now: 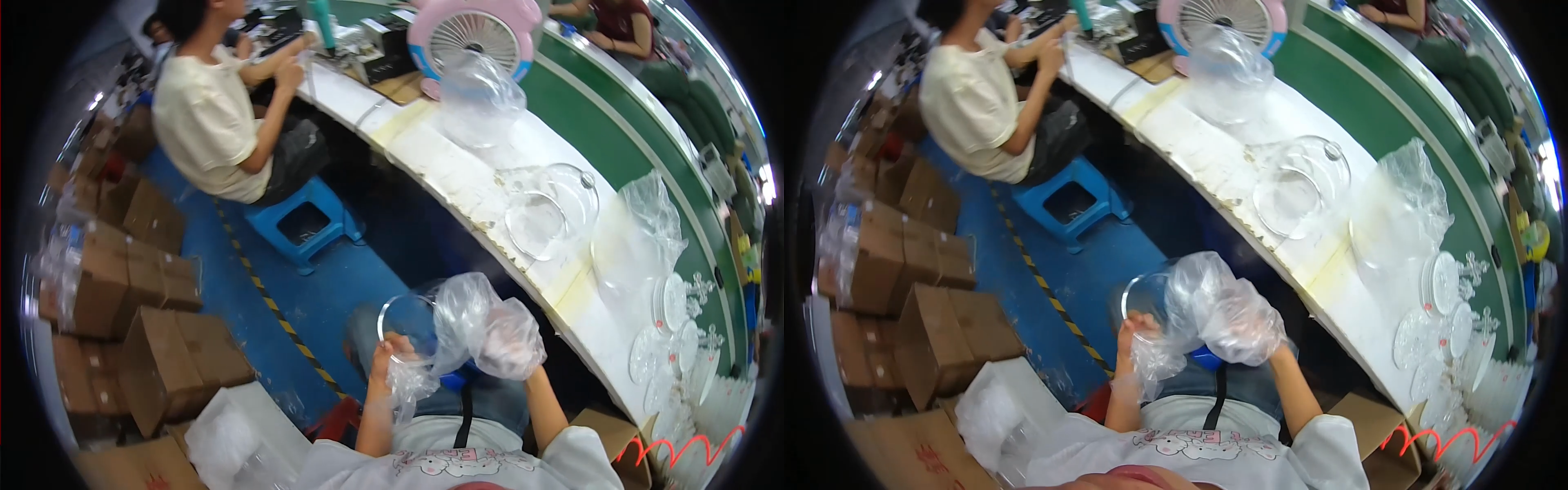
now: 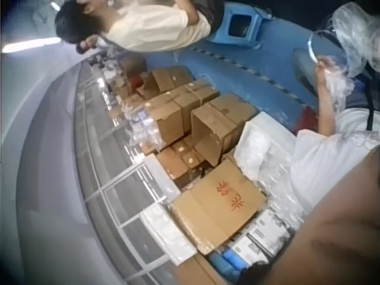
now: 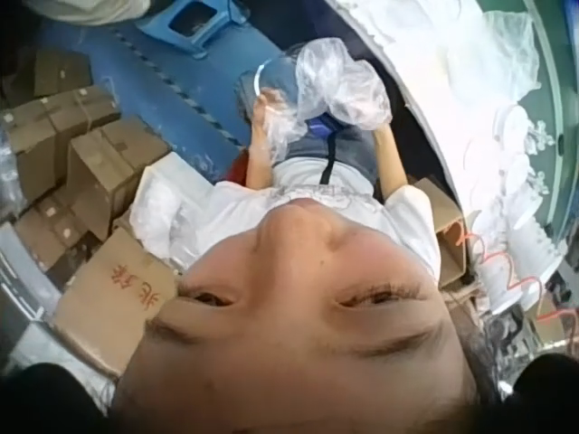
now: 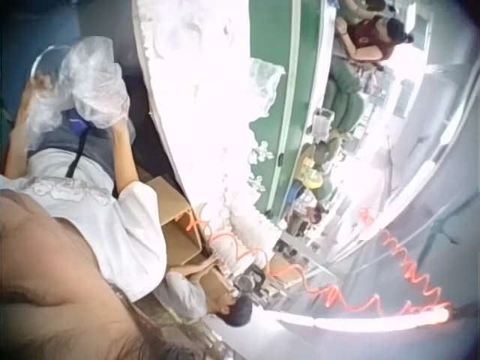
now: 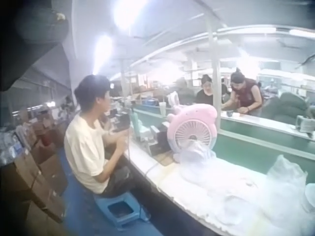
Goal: Unpack plastic light fixture covers from protective bags and sort them on a workbench.
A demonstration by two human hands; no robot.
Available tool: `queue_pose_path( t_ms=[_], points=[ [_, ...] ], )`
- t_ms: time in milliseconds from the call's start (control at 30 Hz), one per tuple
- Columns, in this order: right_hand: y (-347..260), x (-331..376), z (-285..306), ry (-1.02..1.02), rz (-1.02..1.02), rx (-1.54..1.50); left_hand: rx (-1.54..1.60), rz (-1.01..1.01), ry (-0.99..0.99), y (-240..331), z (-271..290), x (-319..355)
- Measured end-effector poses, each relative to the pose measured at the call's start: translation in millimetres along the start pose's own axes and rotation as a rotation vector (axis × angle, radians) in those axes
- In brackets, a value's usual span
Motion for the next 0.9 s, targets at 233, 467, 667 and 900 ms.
queue_pose_path(
  t_ms=[233, 467, 667, 900],
  points=[
    [-24.2, -20.8, -3.1, 0.179, 0.007, -0.288, -0.019, 0.063, -0.138, 30.4, -22.6, -22.9],
    [-147.1, -23.0, 58.3, 0.063, -0.14, 0.068, -0.239, -0.013, 0.044, 72.9, -116.2, -46.8],
    [-216.5, -1.1, 129.0, -0.1, -0.172, 0.057, -0.293, 0.166, -0.008, 71.7, -187.9, -47.3],
    [-246.4, 52.1, 168.7, 0.155, -0.4, -0.095, -0.305, 0.51, -0.68, 49.2, -320.8, -42.4]
  ],
)
Point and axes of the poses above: each hand's wrist, its own x-axis away from the middle knuckle, its own z-axis out of the back of the hand, y = z × x, the point moved 9 cm from there along -x, towards the middle knuckle, and after that the axes turned 8 degrees about x, right-handed, at the moved point
